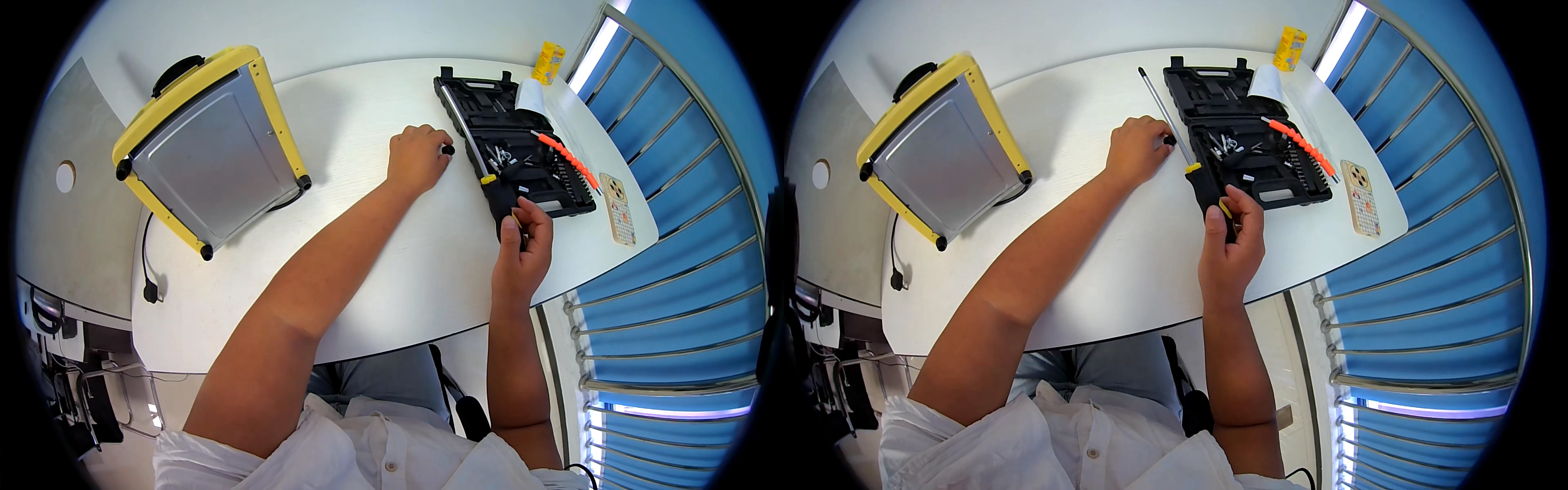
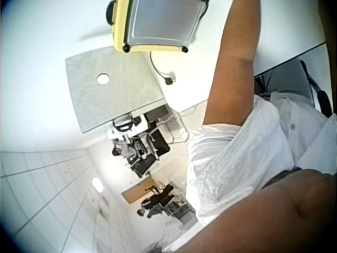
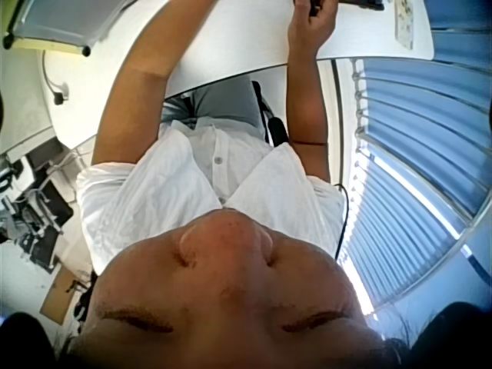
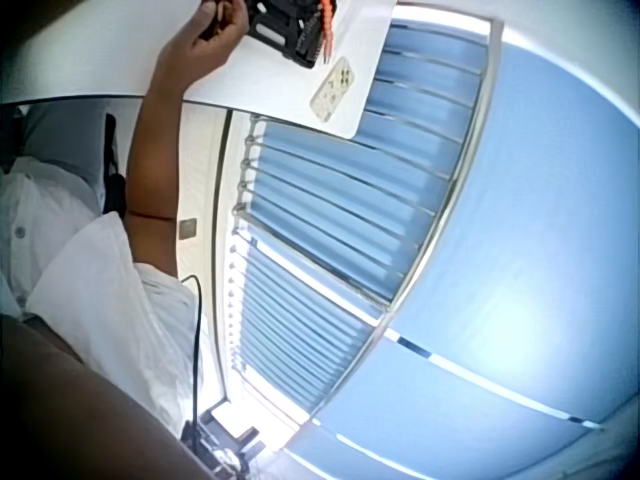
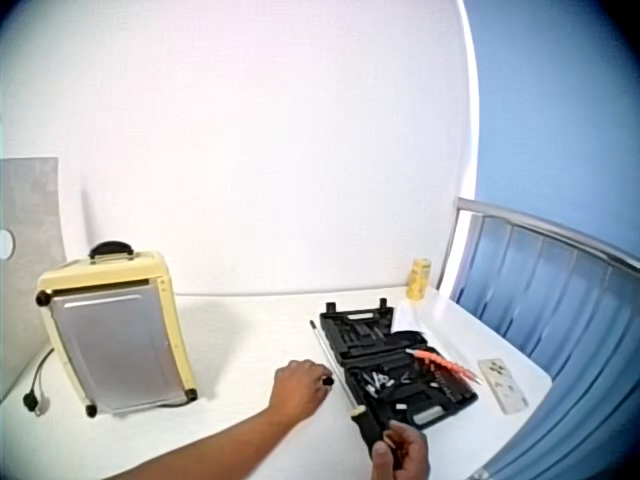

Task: The person removes the lid from a rice cooker and places it on a nearby desk. They then bring a yellow toaster oven to the original desk, open its door, and use a screwdriver to remove screws from the bottom of the appliance.

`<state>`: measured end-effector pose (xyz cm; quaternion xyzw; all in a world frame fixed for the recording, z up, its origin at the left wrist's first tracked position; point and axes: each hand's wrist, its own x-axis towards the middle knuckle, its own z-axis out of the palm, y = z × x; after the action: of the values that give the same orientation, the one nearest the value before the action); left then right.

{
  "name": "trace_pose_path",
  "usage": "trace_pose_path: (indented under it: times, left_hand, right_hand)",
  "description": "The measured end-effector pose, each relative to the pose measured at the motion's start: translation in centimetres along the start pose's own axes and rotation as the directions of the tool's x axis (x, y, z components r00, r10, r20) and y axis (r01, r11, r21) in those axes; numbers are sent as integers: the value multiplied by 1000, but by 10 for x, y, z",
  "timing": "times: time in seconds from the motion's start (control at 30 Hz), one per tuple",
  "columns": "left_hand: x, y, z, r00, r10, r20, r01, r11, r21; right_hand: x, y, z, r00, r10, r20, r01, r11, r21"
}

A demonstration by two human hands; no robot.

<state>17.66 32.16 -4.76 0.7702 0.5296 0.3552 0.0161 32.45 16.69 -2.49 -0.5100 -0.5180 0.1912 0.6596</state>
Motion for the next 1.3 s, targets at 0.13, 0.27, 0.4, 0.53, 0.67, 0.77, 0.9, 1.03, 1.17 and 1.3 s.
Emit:
trace_pose_path:
  times: [0.13,0.27,0.4,0.53,0.67,0.77,0.9,1.03,1.17,1.3]
  left_hand:
    - [1,1,-1,999,-19,26,19,1000,9]
    - [1,2,-3,998,-26,52,25,1000,16]
    - [0,3,-4,998,-32,60,32,999,9]
    - [-4,8,-11,998,6,-57,-10,997,-70]
    - [-31,23,-39,995,-23,-95,4,981,-193]
    - [-83,35,-84,986,166,28,-153,950,-273]
    - [-157,23,-171,942,289,170,-235,931,-279]
    - [-196,-30,-264,951,46,-304,-82,991,-108]
    - [-189,-93,-338,727,-4,-687,-4,1000,-10]
    - [-142,-128,-356,863,88,-498,-149,985,-83]
  right_hand:
    - [1,1,0,1000,-20,2,20,1000,-4]
    - [1,1,0,1000,-14,4,14,1000,12]
    - [1,2,0,1000,-22,5,22,1000,-14]
    - [2,5,-1,996,-88,-8,87,991,-99]
    - [5,10,-3,995,-22,-92,17,998,-56]
    - [6,11,-3,994,56,-92,-54,998,24]
    - [5,8,-2,978,201,63,-210,951,225]
    - [-6,-5,1,958,223,181,-248,959,133]
    - [-36,-35,8,864,277,420,-381,905,187]
    - [-64,-76,25,780,323,537,-510,825,245]
